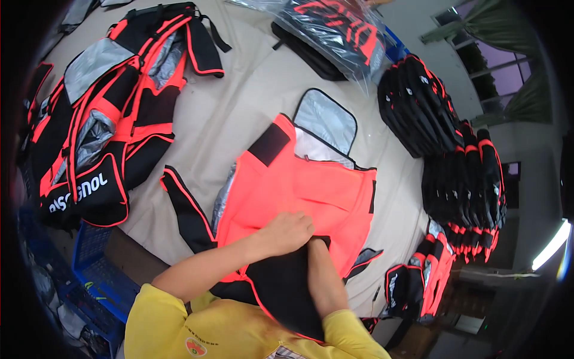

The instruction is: The recorder is seen checking and folding red and black sports bags at a manufacturing facility.

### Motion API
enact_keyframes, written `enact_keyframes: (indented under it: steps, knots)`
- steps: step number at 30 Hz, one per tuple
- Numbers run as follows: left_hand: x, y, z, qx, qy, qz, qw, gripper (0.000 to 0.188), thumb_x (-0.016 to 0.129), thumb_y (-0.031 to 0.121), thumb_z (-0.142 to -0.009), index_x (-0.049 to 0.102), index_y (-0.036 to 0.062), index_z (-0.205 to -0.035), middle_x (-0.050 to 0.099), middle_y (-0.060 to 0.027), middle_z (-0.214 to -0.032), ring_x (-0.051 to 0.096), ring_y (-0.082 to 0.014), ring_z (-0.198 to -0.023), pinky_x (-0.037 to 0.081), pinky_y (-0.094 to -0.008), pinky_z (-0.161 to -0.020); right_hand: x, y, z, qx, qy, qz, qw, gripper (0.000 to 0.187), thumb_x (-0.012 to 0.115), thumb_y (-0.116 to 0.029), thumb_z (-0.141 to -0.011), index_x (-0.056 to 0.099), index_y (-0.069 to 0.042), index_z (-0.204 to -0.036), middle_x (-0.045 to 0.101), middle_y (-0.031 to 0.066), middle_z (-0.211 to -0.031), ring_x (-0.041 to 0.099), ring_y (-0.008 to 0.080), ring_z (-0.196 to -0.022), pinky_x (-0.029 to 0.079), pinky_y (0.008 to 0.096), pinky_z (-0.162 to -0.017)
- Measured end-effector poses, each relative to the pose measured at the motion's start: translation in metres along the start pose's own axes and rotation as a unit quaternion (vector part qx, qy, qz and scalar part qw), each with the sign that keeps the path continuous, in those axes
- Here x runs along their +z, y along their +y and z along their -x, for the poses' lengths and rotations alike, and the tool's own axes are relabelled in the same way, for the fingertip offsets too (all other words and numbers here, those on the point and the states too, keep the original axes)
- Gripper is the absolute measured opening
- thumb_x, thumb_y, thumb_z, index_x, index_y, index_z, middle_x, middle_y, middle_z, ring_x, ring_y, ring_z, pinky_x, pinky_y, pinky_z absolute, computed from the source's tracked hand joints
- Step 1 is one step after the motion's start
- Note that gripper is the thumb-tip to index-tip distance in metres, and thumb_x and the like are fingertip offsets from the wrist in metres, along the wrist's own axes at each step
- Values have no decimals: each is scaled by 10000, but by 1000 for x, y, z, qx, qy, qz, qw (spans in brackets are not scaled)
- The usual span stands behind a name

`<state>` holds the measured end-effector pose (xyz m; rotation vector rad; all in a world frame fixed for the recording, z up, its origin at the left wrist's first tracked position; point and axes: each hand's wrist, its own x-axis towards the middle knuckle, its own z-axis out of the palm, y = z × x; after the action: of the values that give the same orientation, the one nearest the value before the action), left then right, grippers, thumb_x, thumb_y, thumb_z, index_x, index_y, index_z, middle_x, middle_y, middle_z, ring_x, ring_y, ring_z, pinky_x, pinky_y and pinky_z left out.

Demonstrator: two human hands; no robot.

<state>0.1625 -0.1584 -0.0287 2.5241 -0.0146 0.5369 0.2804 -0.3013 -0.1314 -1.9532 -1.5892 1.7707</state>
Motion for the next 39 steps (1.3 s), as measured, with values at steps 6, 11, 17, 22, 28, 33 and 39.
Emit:
enact_keyframes:
  steps: [6, 11, 17, 22, 28, 33, 39]
  knots:
    - [5, -16, 1, -128, 2, 34, 991, 209, 699, 260, -918, 695, 55, -957, 643, -111, -1027, 640, -296, -1036, 558, -443, -867, 20, 5, 1, 197, 320, 212, 902, 198, 688, -219, -963, 716, -40, -883, 718, 198, -908, 720, 362, -826, 569, 463, -727]
    - [10, -60, -11, -158, 30, -75, 984, 601, 652, 513, -970, 633, 130, -1432, 511, -196, -1551, 392, -416, -1486, 290, -713, -1176, 21, -89, 65, 111, 498, 87, 856, 224, 708, -221, -995, 735, 1, -1005, 732, 232, -906, 739, 388, -862, 590, 447, -791]
    - [62, -98, 34, -158, -60, -89, 982, 698, 596, 587, -983, 551, 170, -1541, 403, -199, -1651, 294, -439, -1558, 92, -773, -1226, -87, -36, 50, 167, 583, 180, 774, 586, 677, -330, -1031, 526, -12, -1500, 485, 308, -1544, 422, 489, -1467, 376, 572, -1182]
    - [44, -115, -34, -227, -131, -134, 956, 776, 575, 597, -994, 456, 141, -1610, 327, -213, -1696, 240, -426, -1592, 106, -756, -1231, -99, 71, 1, 348, 531, 265, 725, 690, 577, -447, -1055, 446, -16, -1577, 357, 280, -1661, 277, 481, -1562, 253, 652, -1235]
    - [72, -143, 31, -232, -100, -175, 952, 780, 608, 560, -980, 454, 133, -1614, 295, -283, -1688, 239, -421, -1596, 166, -624, -1280, -12, 70, -13, 308, 542, 182, 761, 686, 498, -389, -1078, 356, -16, -1636, 313, 264, -1695, 233, 467, -1589, 180, 636, -1271]
    - [82, -146, 27, -238, -85, -184, 950, 771, 616, 519, -978, 446, 110, -1608, 289, -306, -1680, 237, -451, -1589, 179, -639, -1268, -53, 55, -17, 171, 659, 120, 723, 471, 680, -253, -998, 594, -5, -1389, 575, 243, -1391, 520, 420, -1311, 377, 555, -1117]
    - [91, -147, 25, -228, -107, -190, 949, 785, 665, 473, -943, 459, 75, -1588, 280, -319, -1676, 243, -461, -1582, 170, -644, -1268, -137, 22, -95, 107, 651, 171, 732, 315, 775, -356, -901, 674, -69, -982, 612, 128, -946, 576, 334, -929, 441, 488, -778]
